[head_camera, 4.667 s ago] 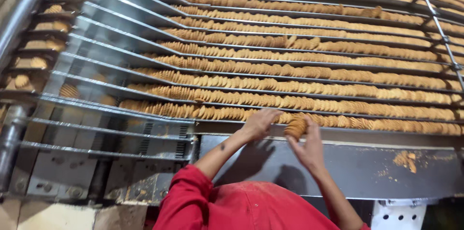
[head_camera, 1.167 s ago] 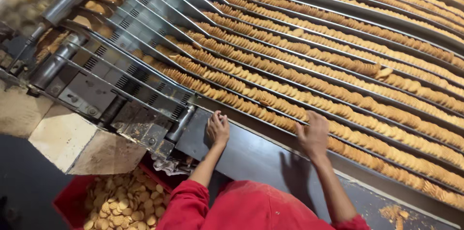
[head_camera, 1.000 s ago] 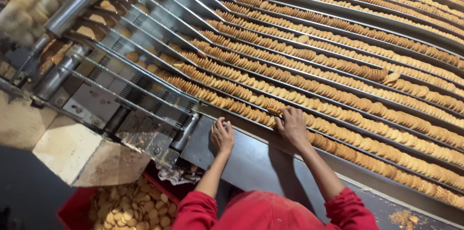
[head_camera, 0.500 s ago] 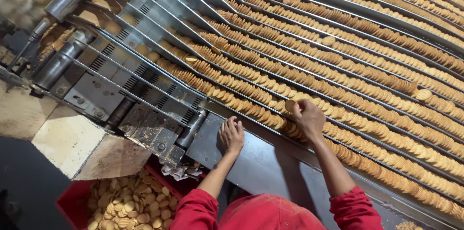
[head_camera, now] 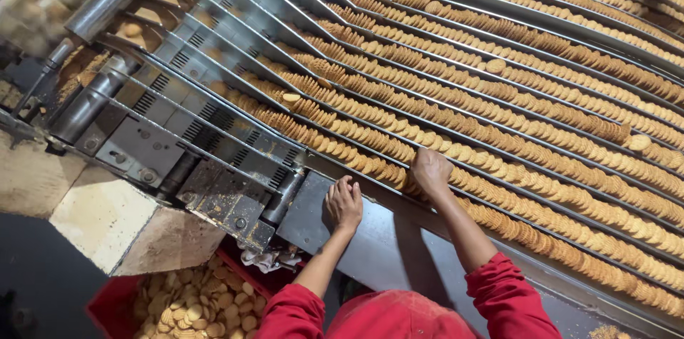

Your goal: The person organizes and groups biscuits on a moving conveyor belt by hand, occasionally moving broken pieces aside and stacking whole biscuits into rows.

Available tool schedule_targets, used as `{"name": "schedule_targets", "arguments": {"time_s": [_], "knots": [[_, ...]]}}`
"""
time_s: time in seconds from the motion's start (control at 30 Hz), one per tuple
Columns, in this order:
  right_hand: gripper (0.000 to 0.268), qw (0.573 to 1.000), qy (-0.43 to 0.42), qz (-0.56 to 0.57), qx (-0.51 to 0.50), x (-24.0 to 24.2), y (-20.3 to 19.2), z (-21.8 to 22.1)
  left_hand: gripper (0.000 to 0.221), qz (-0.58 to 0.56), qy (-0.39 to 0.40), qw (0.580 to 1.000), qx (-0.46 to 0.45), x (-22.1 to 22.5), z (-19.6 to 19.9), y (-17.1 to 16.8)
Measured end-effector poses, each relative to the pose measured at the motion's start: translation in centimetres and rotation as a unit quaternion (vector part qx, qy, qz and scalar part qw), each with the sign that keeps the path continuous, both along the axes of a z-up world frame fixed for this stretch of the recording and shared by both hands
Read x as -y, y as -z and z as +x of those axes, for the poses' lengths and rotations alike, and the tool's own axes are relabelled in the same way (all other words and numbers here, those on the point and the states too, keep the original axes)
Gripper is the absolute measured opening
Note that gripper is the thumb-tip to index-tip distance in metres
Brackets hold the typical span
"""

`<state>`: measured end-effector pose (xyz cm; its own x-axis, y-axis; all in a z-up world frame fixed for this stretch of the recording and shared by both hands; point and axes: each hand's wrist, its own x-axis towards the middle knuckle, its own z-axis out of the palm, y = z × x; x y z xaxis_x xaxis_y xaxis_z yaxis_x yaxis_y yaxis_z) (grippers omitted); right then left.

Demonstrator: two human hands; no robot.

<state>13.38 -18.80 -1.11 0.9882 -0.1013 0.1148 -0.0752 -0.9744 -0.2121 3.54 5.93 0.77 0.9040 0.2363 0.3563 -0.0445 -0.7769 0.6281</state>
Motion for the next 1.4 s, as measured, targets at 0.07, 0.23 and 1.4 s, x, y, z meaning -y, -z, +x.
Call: {"name": "schedule_targets", "arguments": {"time_s": [0.07, 0.23, 1.4], "knots": [[0.023, 0.999, -0.003, 0.004, 0.032, -0.7, -0.3, 0.2, 0.025, -0.005, 0.001, 1.000, -0.007, -0.6, 0.3, -0.1], [0.033, 0.984, 0.120, 0.035, -0.124, -1.2, -4.6, 0.7, 0.025, -0.017, -0.003, 1.000, -0.009, -1.7, 0.7, 0.5], [0.093, 0.997, 0.034, 0.005, -0.074, -11.1, -9.6, -5.2, 0.024, -0.088, 0.078, 0.993, -0.013, -12.5, 1.8, -2.9]]}}
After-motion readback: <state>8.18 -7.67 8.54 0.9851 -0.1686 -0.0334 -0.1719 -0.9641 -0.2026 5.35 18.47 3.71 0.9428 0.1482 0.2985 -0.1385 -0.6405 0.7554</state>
